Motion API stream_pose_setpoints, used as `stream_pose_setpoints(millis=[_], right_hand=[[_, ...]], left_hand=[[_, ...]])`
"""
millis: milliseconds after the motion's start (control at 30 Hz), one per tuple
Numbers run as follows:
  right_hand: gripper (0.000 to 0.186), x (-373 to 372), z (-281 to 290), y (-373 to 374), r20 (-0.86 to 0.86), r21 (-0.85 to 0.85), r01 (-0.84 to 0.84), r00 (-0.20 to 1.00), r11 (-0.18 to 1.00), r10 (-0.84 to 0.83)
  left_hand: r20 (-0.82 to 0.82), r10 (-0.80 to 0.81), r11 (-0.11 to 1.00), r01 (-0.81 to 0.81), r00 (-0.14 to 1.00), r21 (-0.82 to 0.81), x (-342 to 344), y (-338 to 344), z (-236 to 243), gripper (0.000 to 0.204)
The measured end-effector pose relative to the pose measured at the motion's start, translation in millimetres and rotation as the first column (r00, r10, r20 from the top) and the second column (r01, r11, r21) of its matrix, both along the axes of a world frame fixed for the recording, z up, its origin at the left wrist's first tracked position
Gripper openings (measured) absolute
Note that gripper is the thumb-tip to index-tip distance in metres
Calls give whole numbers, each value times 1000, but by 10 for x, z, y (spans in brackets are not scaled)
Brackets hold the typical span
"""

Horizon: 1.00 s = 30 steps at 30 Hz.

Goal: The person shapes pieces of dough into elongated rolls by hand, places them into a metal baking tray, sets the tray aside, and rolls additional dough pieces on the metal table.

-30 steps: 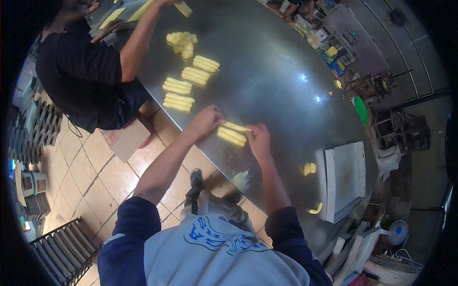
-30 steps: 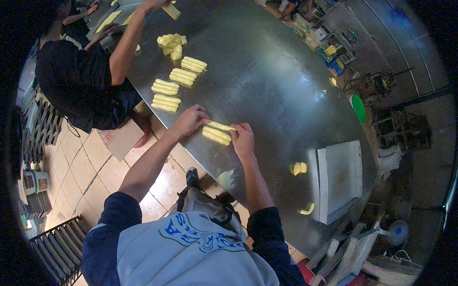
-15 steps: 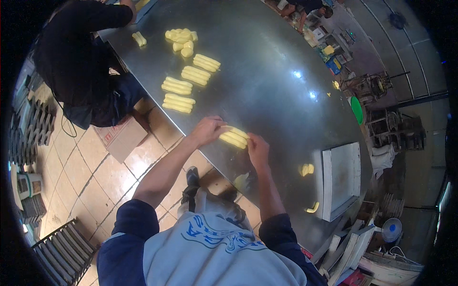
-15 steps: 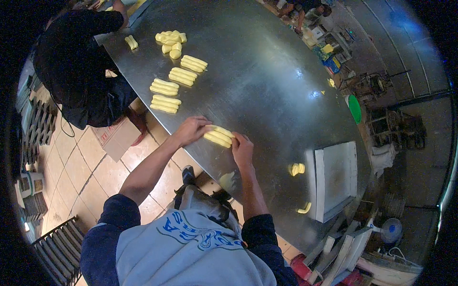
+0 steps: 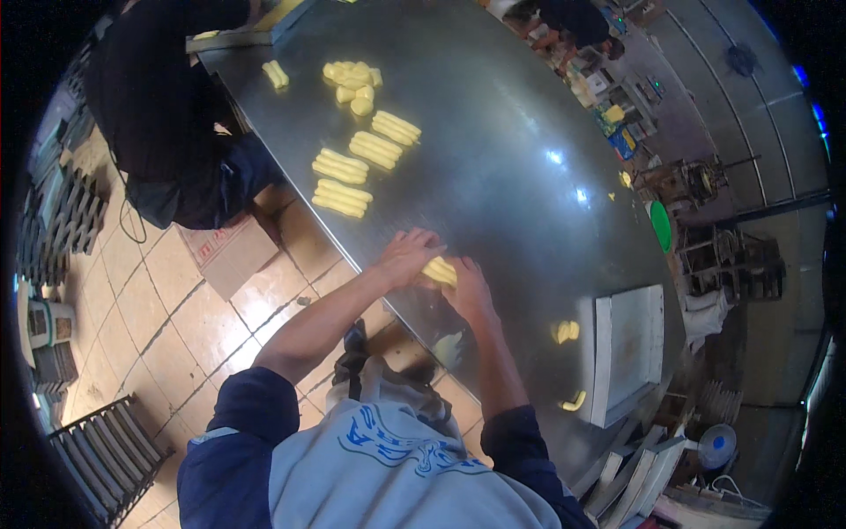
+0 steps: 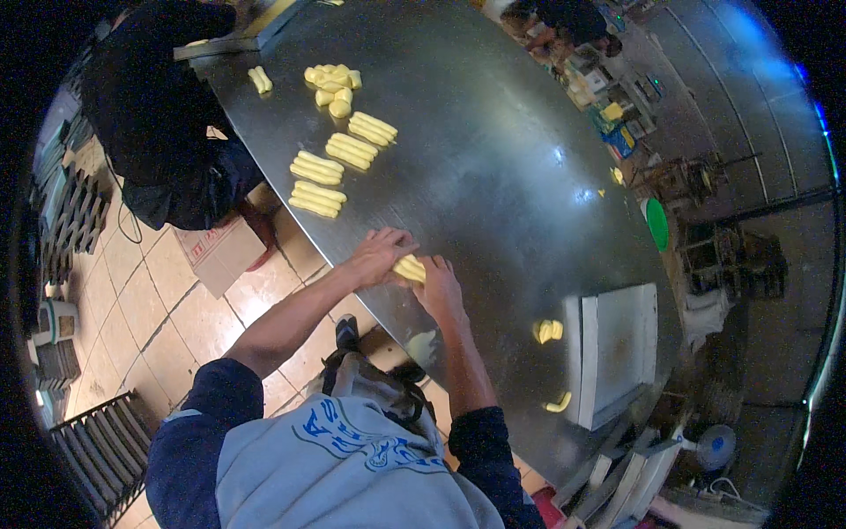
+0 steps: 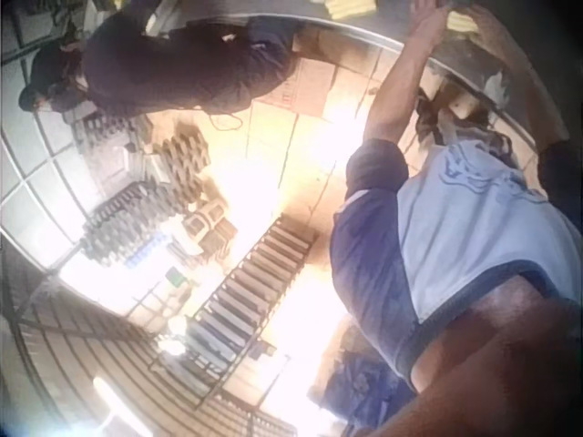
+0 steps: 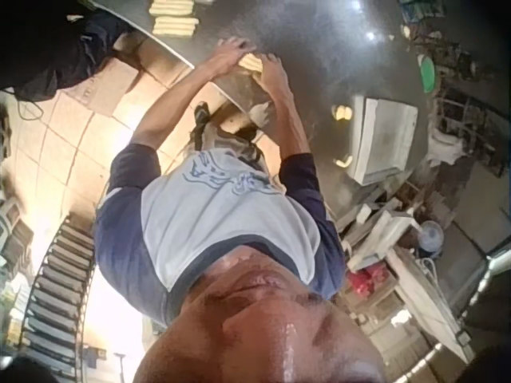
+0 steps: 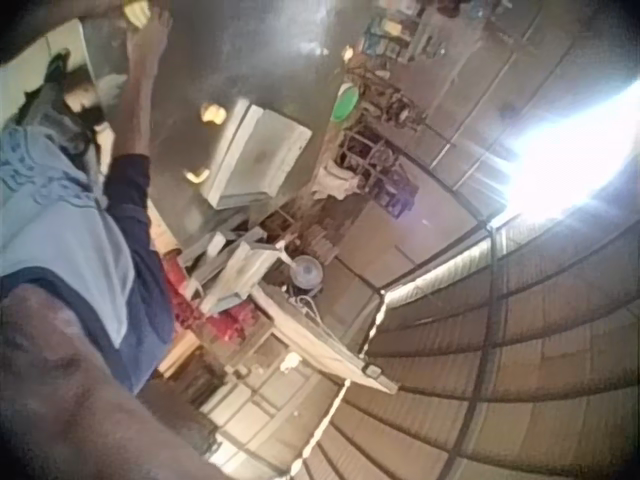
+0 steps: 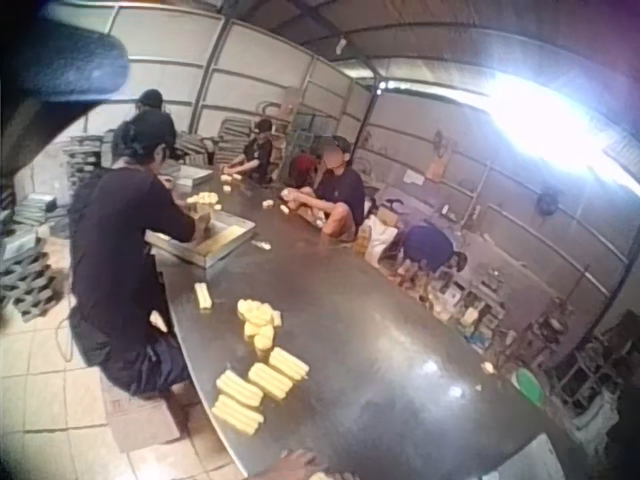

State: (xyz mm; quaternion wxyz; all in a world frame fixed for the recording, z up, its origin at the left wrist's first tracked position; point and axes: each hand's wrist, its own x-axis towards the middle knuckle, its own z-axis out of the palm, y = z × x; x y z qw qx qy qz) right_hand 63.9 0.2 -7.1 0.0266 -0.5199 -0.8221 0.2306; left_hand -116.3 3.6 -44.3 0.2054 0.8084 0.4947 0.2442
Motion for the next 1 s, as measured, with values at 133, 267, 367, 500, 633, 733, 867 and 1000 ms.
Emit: stream_pose_setpoints(millis=[133,267,367,500,633,733,867,1000], right_hand=[[49,50,-105,-51,-29,181,128,992,975,-124],[50,91,-162,61,-109,-55,221,968,974,-226],[42,35,-7,160,-348,-313,323,836,893,-424],[29,-254,510,392,-454,-314,327,773,891,-444],[32,-888,899,895,-684,-455,91,601,886,-413],[33,-1579,825,1306,-775,-408,0,528,913,-347],[51,-2311,437,1653,-862,-232,-217,497,948,-97],[60,-2065,-42,1406,-783,-464,-35,483,885,-392]], left_hand=[[-37,-93,987,88,995,-135,-35,-17,39,59],[2,16,989,-16,1000,-150,-99,-110,169,84],[179,203,972,-176,963,-154,-240,-203,254,77],[402,473,876,-467,784,-121,-511,-392,264,60],[503,652,734,-636,567,-235,-704,-654,217,48],[510,685,705,-650,520,-283,-728,-807,203,44],[529,700,693,-635,480,-341,-656,-973,153,41],[555,686,704,-619,470,-347,-614,-1079,27,39]])
